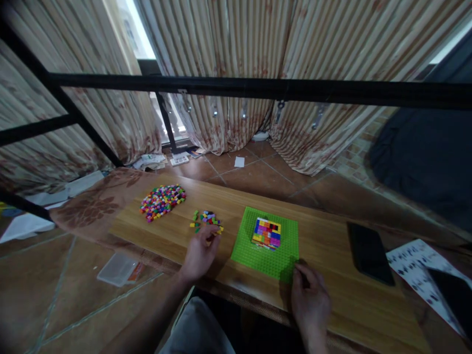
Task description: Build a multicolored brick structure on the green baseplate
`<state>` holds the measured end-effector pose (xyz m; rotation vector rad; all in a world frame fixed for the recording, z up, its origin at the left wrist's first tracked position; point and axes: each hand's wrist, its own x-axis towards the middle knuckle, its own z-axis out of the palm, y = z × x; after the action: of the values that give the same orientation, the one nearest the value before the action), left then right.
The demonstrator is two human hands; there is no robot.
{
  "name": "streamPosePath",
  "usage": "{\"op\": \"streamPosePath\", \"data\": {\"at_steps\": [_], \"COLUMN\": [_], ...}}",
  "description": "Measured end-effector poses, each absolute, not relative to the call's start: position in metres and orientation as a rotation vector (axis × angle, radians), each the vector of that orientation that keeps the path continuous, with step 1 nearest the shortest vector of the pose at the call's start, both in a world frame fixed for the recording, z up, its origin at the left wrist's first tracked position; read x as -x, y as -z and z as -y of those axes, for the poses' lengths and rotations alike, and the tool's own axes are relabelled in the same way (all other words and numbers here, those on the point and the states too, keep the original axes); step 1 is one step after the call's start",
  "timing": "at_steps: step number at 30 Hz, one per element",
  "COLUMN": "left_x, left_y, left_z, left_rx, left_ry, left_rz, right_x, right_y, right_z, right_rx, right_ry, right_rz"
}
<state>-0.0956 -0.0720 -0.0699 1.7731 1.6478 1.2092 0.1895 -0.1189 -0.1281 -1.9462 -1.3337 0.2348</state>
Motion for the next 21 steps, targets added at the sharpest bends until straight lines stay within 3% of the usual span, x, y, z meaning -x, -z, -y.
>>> {"op": "streamPosePath", "data": {"at_steps": [6,21], "left_x": [0.044,0.000], "left_y": [0.053,0.060], "left_z": [0.063,0.036], "left_rx": [-1.784,-2.356], "left_ry": [-1.203,-1.036], "left_rz": [-1.340,-1.335], "right_x": [-0.185,-0.177], "right_y": [0.128,0.125], "right_z": [0.119,0.120], "right_rx": [1.833,1.732], "right_ry": [-0.220,-0.207], "right_rz": [1.356,1.399]}}
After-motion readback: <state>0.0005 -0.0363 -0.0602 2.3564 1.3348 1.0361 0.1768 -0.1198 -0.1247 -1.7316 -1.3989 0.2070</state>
